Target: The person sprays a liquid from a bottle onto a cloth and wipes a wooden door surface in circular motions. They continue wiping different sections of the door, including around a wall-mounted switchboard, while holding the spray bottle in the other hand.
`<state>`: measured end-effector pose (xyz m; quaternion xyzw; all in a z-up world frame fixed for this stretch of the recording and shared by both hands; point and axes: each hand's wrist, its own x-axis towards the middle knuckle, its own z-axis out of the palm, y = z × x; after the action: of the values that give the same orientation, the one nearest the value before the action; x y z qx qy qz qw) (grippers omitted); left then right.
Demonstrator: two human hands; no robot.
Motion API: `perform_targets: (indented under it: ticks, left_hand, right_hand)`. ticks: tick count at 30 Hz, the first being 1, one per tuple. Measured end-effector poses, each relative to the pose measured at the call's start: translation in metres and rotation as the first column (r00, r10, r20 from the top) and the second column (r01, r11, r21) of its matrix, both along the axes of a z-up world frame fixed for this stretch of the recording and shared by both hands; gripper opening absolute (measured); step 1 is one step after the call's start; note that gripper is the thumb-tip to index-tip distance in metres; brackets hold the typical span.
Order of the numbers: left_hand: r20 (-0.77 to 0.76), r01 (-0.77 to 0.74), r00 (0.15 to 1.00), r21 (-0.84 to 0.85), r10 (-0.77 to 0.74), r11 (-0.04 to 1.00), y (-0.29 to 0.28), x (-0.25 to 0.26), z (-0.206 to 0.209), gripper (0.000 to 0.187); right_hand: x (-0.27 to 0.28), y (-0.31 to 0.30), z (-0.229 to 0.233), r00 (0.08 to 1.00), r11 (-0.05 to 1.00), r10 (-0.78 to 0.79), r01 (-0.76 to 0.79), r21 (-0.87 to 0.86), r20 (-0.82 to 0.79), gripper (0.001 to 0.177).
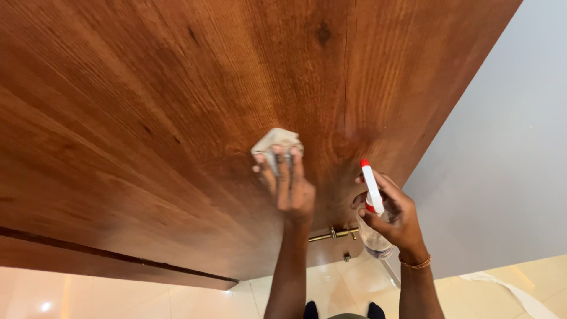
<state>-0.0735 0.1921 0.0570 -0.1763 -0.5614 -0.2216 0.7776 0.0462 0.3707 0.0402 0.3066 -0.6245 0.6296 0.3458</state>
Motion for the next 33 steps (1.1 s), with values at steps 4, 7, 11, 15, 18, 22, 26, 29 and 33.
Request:
perform_targets:
  ticks: [4,7,11,15,18,22,26,29,33]
  left_hand:
    - [-0.035,0.024,0.999,-0.106,-0.028,0.994,0.018,-0.01,-0.029,0.039]
    - [0.078,0.021,0.997,-0.146,-0.009,0.989,0.014,-0.009,-0.065,0.039]
    - [0.159,0.062,0.987,-0.154,-0.037,0.986,0.006,-0.003,-0.076,0.042]
    - [0.117,0.086,0.99,-0.106,-0.074,0.991,0.006,0.002,-0.044,0.043]
    - [0.085,0.13,0.989,-0.136,-0.119,0.982,0.022,0.003,-0.022,0.041]
    - [0.18,0.197,0.973,-0.332,-0.143,0.923,0.038,0.006,-0.037,0.041]
    - [0.229,0.102,0.973,-0.342,-0.022,0.934,0.022,0.006,-0.078,0.039]
    - [0.184,0.001,0.982,-0.176,0.032,0.984,-0.004,0.001,-0.081,0.04]
    - [0.127,0.024,0.992,0.014,-0.026,1.0,-0.011,-0.004,-0.047,0.04]
  right_hand:
    - [-0.004,-0.002,0.001,0.999,0.997,-0.037,0.039,0.065,-0.03,0.07]
    - [0.0,-0.001,0.006,0.998,0.996,0.026,-0.021,0.083,-0.059,0.074]
    - [0.009,-0.001,0.011,0.997,0.994,0.026,-0.017,0.111,-0.074,0.073]
    - [0.013,-0.002,0.012,0.996,0.992,0.054,-0.045,0.12,-0.07,0.071]
    - [0.015,0.0,0.009,0.997,0.994,0.041,-0.034,0.102,-0.068,0.069]
    - [0.013,0.001,0.007,0.995,0.996,0.059,-0.054,0.075,-0.077,0.066]
    - [0.01,0.007,0.004,0.995,0.996,0.07,-0.065,0.067,-0.078,0.065]
    - [0.006,0.011,0.005,0.996,0.997,0.061,-0.058,0.054,-0.069,0.066]
    - [0.007,0.013,0.003,0.996,0.997,0.065,-0.063,0.038,-0.059,0.066]
